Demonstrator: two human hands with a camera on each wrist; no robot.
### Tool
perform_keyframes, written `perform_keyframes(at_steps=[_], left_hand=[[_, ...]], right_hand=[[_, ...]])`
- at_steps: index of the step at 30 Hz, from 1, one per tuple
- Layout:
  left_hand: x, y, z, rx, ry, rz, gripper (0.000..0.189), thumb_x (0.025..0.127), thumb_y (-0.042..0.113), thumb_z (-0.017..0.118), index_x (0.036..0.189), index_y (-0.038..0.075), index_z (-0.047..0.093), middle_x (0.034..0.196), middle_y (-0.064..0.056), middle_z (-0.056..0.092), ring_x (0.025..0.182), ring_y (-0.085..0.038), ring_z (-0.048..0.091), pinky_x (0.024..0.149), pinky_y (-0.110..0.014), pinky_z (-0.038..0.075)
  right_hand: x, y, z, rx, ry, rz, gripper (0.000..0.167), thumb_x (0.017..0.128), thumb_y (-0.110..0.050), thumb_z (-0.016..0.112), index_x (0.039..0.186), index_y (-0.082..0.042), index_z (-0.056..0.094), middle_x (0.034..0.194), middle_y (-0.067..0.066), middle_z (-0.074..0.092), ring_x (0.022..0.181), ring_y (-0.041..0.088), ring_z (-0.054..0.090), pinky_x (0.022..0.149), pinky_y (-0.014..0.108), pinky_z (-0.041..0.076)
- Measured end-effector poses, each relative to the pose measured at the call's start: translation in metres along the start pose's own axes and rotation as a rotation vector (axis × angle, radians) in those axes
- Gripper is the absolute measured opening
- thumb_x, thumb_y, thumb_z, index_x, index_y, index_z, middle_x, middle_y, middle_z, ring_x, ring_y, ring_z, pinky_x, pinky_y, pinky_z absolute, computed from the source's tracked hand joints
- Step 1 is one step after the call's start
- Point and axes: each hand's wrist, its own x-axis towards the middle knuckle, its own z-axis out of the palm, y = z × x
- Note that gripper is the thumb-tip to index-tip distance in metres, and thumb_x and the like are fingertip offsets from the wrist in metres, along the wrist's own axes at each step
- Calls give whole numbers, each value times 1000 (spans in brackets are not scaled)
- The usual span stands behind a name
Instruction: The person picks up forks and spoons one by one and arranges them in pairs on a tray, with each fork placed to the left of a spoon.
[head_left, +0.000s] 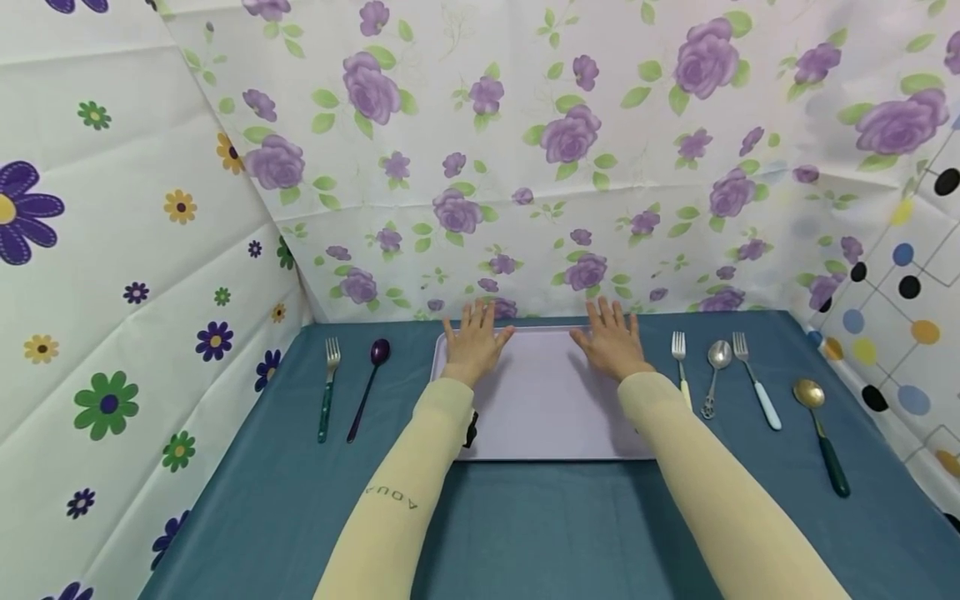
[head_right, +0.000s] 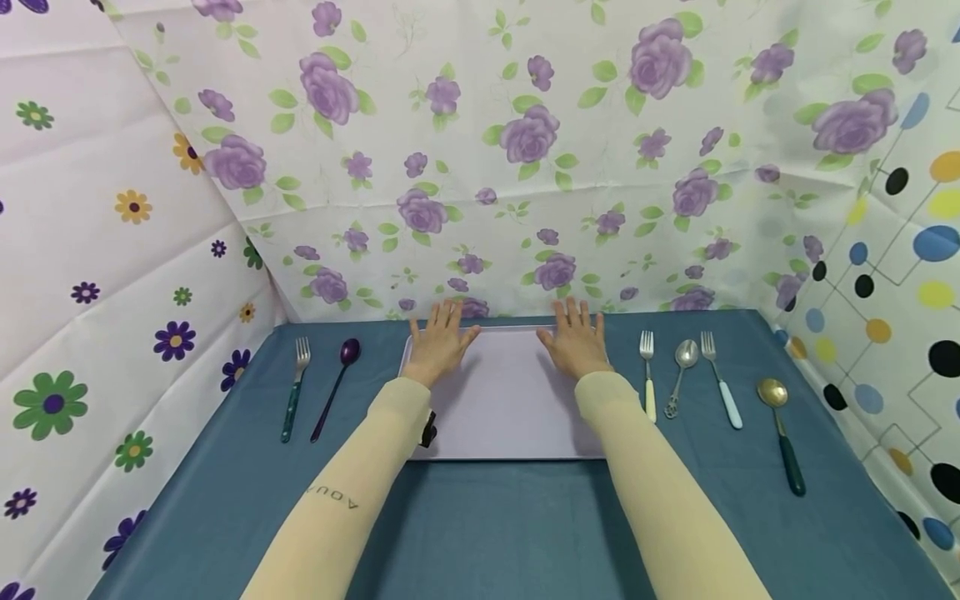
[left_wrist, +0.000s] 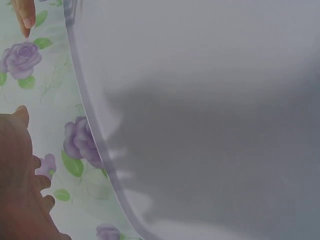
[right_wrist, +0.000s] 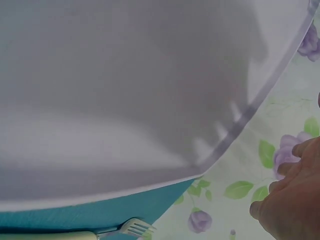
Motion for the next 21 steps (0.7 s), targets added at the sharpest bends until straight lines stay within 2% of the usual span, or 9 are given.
perform_keyframes(at_steps=[5,12,17,21], left_hand=[[-1,-4,-3,-3,-8,-2,76,108,60,29,169,17,15,174,-10,12,160,-32,7,121,-68,2],[0,-14,-2,39,-19,-14,76,108,61,26,169,16,14,173,-11,12,160,-32,6,121,-68,4],[-2,-18,-3,17,0,-21,75,109,59,30,168,14,19,173,-13,15,159,-34,9,121,-68,4],[-4,-22,-5,3,-8,-35,74,109,58,30,168,14,19,173,-13,14,159,-34,9,121,-68,2]], right_hand=[[-7,1,-7,7,10,17,79,111,-53,33,167,-5,6,172,22,-2,158,43,-7,121,64,-8],[-13,11,-13,29,19,33,79,111,-53,34,167,-5,7,172,22,-2,157,44,-8,121,64,-8],[-16,19,-16,41,33,31,79,111,-52,36,167,-4,6,171,24,-1,157,45,-8,120,65,-8],[-17,23,-19,52,37,39,78,111,-50,37,167,-4,8,171,25,0,157,46,-7,120,65,-9]])
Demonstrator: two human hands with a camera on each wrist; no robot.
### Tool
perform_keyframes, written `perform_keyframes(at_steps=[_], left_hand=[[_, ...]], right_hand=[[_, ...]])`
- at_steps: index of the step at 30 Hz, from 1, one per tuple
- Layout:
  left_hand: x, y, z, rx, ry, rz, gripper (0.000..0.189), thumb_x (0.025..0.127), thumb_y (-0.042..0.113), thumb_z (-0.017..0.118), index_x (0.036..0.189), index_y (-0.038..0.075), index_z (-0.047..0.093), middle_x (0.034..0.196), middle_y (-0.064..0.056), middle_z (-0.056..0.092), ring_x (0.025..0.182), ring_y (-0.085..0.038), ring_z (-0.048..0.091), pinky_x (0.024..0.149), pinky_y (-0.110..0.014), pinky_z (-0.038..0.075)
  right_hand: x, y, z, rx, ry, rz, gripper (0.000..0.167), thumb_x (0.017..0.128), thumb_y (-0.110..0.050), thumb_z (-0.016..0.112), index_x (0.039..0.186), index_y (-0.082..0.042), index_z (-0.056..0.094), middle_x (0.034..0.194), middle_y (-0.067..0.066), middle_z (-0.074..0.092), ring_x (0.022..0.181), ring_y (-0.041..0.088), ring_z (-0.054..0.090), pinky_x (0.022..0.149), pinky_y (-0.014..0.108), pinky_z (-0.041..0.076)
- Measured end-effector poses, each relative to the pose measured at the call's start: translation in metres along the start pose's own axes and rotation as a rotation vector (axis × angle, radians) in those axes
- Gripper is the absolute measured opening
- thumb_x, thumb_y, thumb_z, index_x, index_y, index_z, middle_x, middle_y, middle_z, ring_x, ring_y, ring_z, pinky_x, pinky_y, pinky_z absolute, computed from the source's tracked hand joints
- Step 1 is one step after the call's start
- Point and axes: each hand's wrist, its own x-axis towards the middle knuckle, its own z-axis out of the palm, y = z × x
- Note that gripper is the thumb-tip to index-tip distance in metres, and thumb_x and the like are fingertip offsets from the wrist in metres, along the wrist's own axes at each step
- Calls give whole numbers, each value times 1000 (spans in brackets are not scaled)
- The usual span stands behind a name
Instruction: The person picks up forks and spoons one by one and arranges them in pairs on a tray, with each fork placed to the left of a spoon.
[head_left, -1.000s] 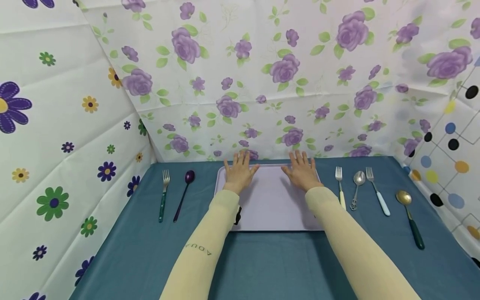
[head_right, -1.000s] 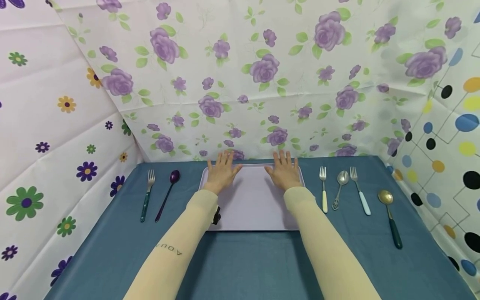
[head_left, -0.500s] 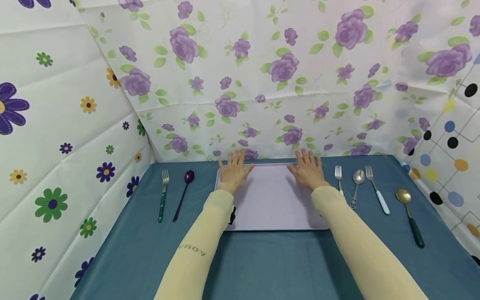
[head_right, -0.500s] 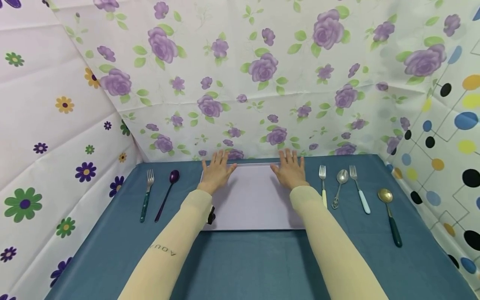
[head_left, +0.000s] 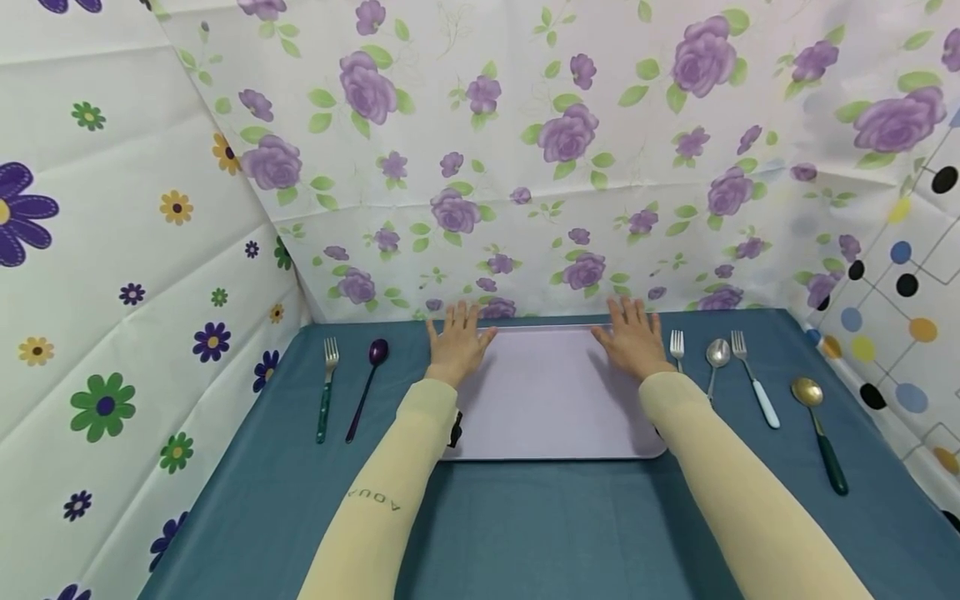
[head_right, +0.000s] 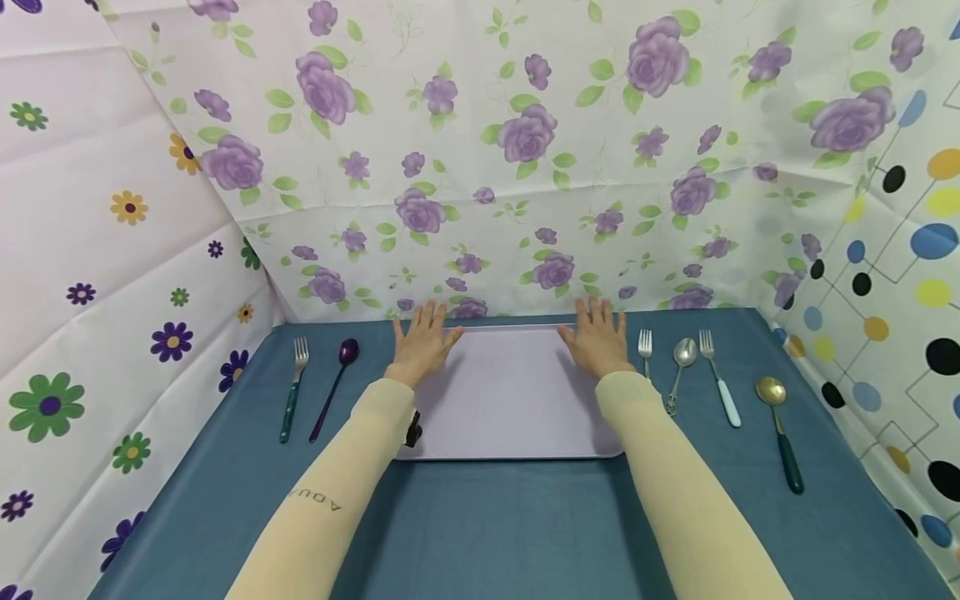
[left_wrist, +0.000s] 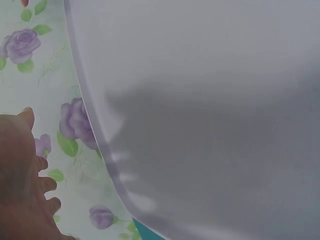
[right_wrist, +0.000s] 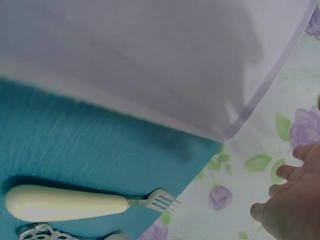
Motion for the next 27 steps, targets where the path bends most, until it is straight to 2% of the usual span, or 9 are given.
perform_keyframes(at_steps=[5,12,15,22,27], left_hand=[[-1,-5,-3,-4,-20,-30,74,109,59,30,167,14,22,172,-13,16,159,-35,12,121,-69,6],[-2,-10,-6,-9,-58,-77,73,110,58,30,166,13,25,172,-16,17,159,-35,13,121,-68,9],[-2,-12,-6,-5,-65,-90,73,110,58,31,166,12,27,171,-16,18,158,-35,14,121,-68,12],[-4,-15,-8,-26,-64,-90,74,109,58,32,165,10,28,171,-17,19,158,-36,15,121,-68,12],[-8,-21,-10,-70,-85,-120,73,110,56,33,164,7,29,169,-19,22,156,-37,19,119,-69,16]], right_hand=[[-2,6,-3,26,25,23,75,111,-47,39,166,-2,14,169,28,5,155,50,-4,120,67,-5],[-9,10,-4,56,147,74,65,110,-31,48,158,9,28,157,36,28,147,54,23,117,70,15],[-11,10,-5,60,173,84,62,109,-28,50,156,9,32,154,37,32,143,55,28,115,70,20],[-13,13,-7,55,147,104,62,110,-29,49,156,7,32,153,36,31,142,55,29,113,71,21],[-12,19,-9,51,129,113,61,110,-29,46,156,9,32,152,37,31,141,55,30,112,71,23]])
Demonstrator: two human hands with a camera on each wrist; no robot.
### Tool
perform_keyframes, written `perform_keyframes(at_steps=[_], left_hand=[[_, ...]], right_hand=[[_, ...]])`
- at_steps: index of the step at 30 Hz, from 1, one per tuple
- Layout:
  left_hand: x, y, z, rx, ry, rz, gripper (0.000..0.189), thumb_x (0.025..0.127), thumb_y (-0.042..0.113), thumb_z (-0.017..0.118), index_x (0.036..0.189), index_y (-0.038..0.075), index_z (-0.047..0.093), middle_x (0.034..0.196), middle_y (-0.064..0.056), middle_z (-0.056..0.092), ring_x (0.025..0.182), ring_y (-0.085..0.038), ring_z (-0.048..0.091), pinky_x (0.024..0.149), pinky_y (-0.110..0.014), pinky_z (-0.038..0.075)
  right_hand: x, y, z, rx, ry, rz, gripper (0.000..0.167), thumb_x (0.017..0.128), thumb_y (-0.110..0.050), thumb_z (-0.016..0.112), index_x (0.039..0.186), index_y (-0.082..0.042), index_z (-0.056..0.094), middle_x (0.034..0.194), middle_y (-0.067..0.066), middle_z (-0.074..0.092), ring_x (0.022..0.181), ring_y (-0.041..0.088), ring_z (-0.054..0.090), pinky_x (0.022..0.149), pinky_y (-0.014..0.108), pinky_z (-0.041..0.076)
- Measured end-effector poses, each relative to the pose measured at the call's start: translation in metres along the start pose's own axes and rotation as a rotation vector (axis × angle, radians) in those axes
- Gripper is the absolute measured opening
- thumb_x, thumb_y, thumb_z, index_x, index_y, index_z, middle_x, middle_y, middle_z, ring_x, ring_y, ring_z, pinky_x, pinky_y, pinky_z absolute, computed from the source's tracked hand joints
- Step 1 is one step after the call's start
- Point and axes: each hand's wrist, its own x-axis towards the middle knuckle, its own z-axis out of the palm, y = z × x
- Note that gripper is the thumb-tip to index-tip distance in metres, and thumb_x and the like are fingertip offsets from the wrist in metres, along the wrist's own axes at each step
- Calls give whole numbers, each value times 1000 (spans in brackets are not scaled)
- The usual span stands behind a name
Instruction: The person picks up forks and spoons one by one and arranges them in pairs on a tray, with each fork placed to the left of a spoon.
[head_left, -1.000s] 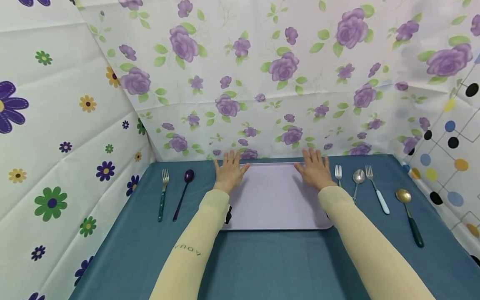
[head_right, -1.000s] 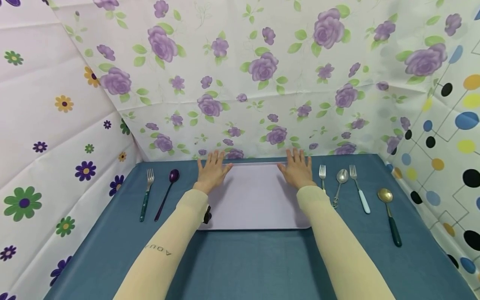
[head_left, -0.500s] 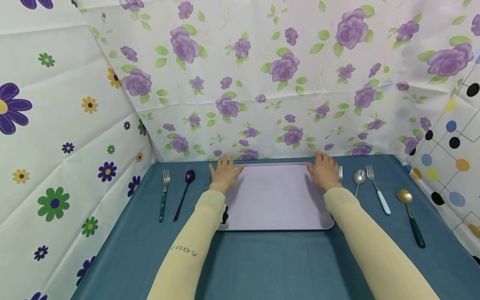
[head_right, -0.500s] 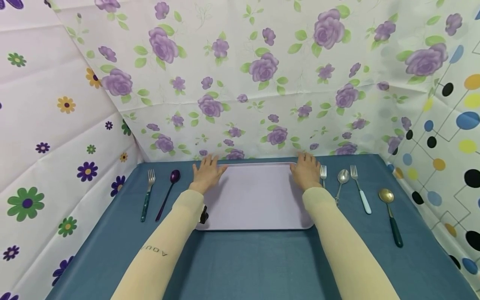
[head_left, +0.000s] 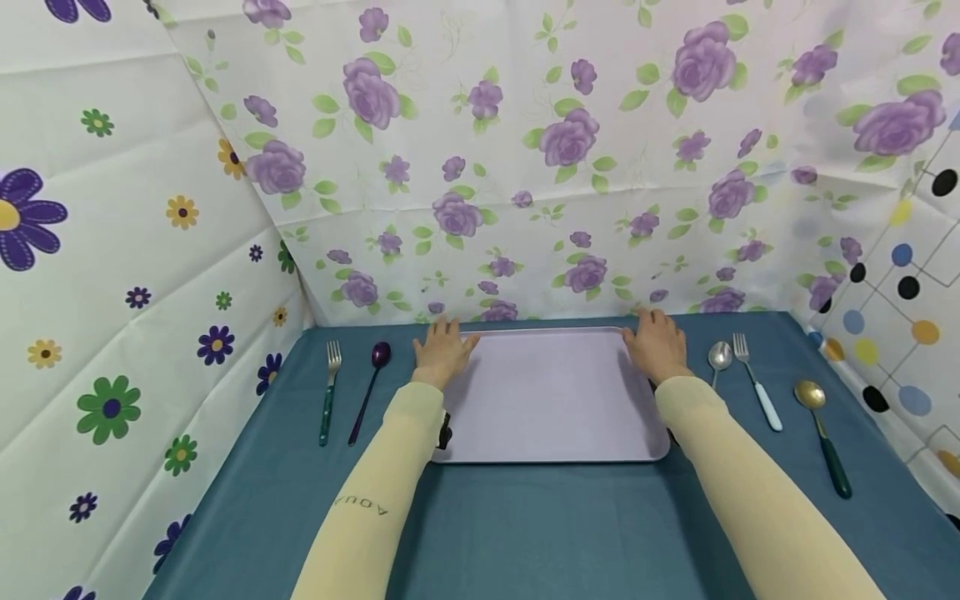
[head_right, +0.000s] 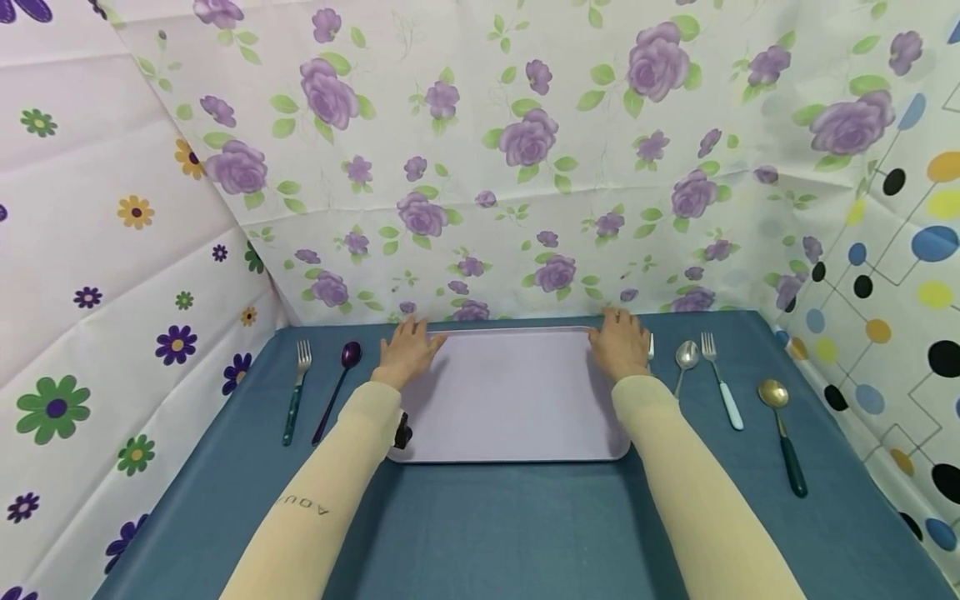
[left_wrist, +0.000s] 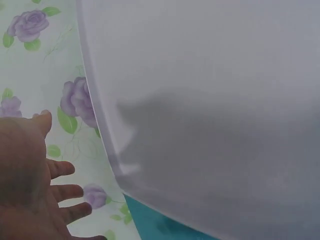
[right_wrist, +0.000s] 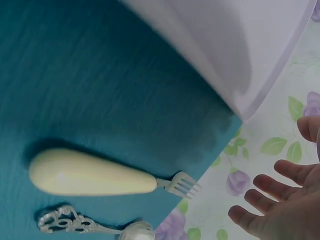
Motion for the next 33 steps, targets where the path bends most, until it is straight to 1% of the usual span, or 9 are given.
perform_keyframes(at_steps=[8,14,20,26,33], left_hand=[[-2,-8,-2,-53,-49,-30,72,112,52,34,164,4,26,167,-23,25,153,-43,26,119,-66,23],[-3,-12,-2,-72,-46,-24,71,111,51,36,161,0,30,162,-26,31,148,-45,31,116,-65,29],[-7,-23,-4,-77,-41,-34,67,112,44,40,157,-6,33,155,-30,37,143,-45,37,112,-64,35],[-8,-28,-5,-98,-53,-37,68,112,42,40,157,-8,31,156,-31,35,143,-47,36,113,-63,35],[-8,-31,-2,-130,-68,-50,70,112,41,41,159,-8,26,159,-32,30,146,-47,33,115,-62,33]], right_hand=[[1,7,-7,0,-9,18,61,110,-29,45,154,12,32,150,40,32,137,58,33,110,72,27],[1,10,-9,3,-21,34,63,111,-30,44,154,13,32,149,41,32,136,58,32,109,72,27],[-1,15,-1,-37,-26,46,61,110,-29,43,145,20,39,142,45,36,129,61,36,104,73,31],[-3,22,-2,-38,-28,80,60,110,-29,43,143,21,40,139,45,37,127,61,36,104,73,31],[-4,32,0,-40,-22,77,59,110,-29,42,138,22,43,134,45,39,123,61,37,101,73,32]])
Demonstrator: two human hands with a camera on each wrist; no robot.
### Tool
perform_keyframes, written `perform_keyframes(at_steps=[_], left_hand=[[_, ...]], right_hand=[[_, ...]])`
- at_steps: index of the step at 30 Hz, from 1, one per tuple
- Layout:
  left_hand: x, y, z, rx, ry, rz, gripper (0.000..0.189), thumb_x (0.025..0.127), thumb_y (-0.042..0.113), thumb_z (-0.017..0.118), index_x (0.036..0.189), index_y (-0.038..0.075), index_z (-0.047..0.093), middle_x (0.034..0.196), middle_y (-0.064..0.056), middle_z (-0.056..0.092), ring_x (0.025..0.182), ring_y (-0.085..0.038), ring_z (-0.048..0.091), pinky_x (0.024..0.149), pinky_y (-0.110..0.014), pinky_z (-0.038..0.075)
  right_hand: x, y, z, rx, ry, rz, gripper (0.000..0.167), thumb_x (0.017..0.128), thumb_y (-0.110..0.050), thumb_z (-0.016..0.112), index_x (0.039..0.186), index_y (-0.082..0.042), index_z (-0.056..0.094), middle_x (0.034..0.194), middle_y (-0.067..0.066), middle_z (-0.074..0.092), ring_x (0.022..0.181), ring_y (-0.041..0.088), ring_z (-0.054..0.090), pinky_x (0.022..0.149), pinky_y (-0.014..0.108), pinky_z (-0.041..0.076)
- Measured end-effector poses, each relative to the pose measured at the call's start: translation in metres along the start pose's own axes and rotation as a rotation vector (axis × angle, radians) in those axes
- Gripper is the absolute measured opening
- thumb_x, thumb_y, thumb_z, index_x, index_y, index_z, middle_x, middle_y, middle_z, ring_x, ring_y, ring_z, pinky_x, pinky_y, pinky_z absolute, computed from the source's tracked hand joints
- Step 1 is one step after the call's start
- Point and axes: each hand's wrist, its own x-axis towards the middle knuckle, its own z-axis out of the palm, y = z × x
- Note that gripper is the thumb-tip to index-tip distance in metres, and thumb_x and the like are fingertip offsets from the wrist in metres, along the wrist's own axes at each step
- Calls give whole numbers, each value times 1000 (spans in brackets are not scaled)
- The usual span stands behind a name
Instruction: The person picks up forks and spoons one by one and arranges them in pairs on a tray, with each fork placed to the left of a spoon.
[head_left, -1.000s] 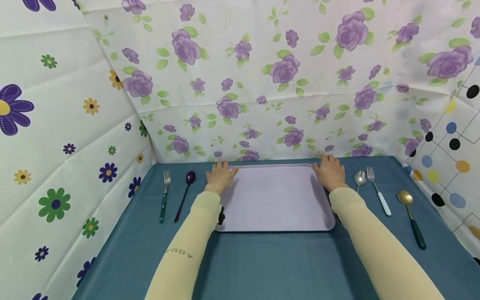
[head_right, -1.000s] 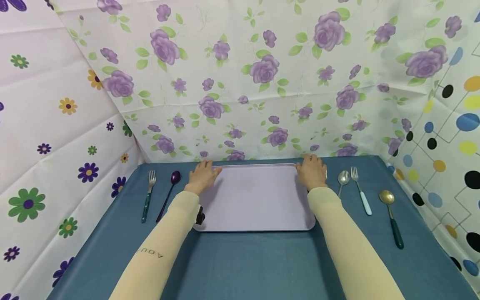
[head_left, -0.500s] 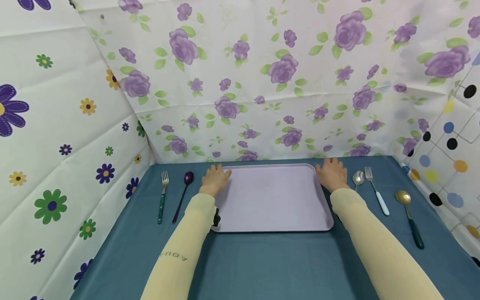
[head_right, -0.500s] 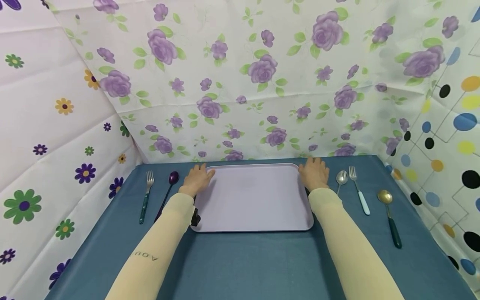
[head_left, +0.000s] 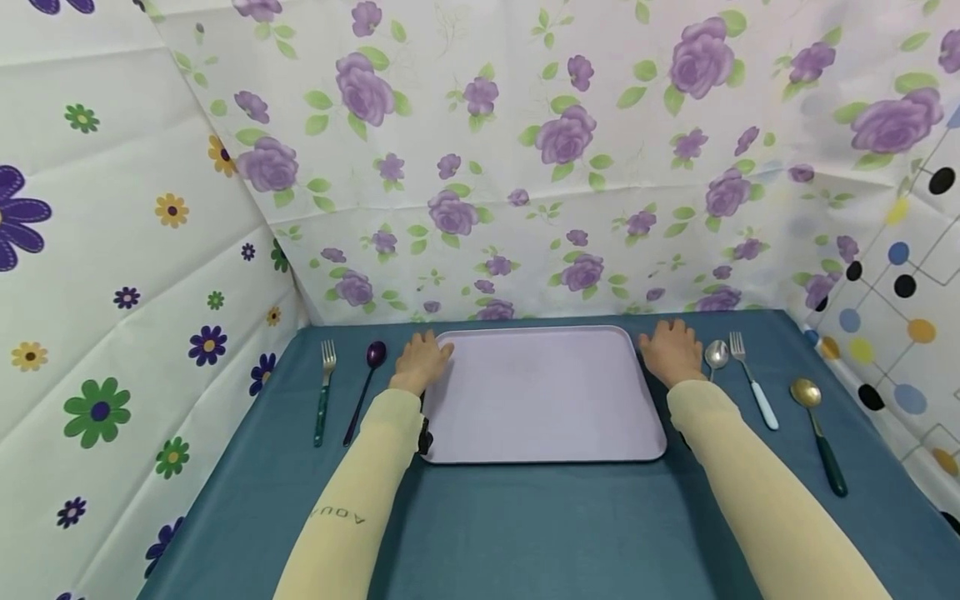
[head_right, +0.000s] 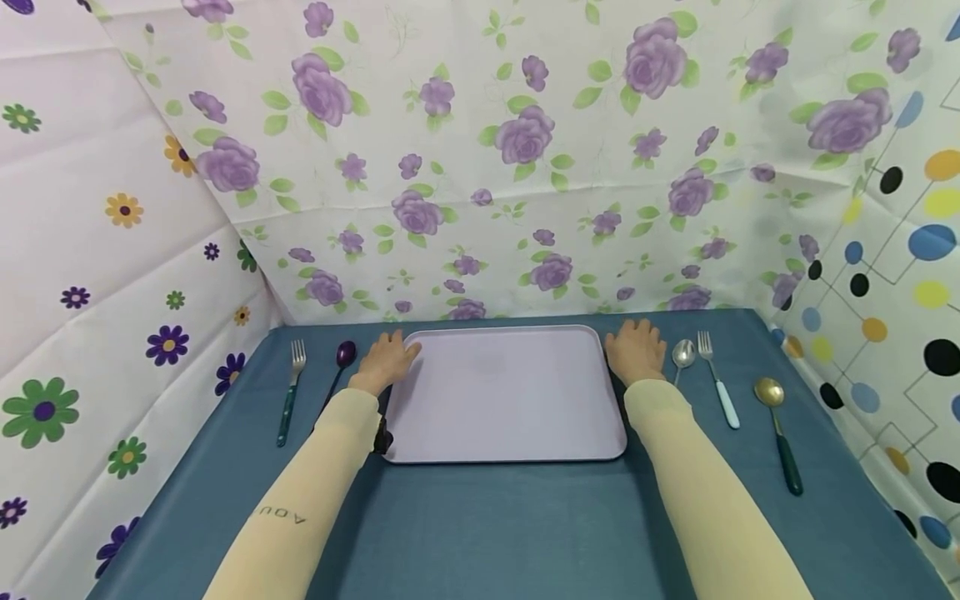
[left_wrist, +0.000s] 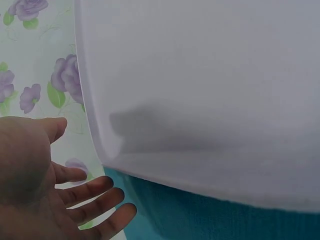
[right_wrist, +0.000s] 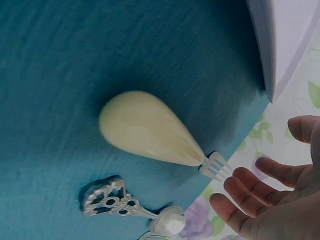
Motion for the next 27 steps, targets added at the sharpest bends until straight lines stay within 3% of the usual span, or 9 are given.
perform_keyframes(at_steps=[12,27], left_hand=[[-2,-6,0,-19,-37,-5,68,113,40,38,160,-8,24,161,-33,27,147,-49,31,116,-62,31],[-8,-15,4,-70,-49,6,63,113,33,39,154,-15,32,156,-36,34,145,-50,36,118,-58,31]], right_hand=[[-3,7,-2,11,-38,36,61,109,-28,43,138,26,40,134,48,38,124,64,37,103,73,32],[-3,17,-5,42,-131,75,63,109,-25,38,141,29,32,136,52,34,124,66,39,106,70,34]])
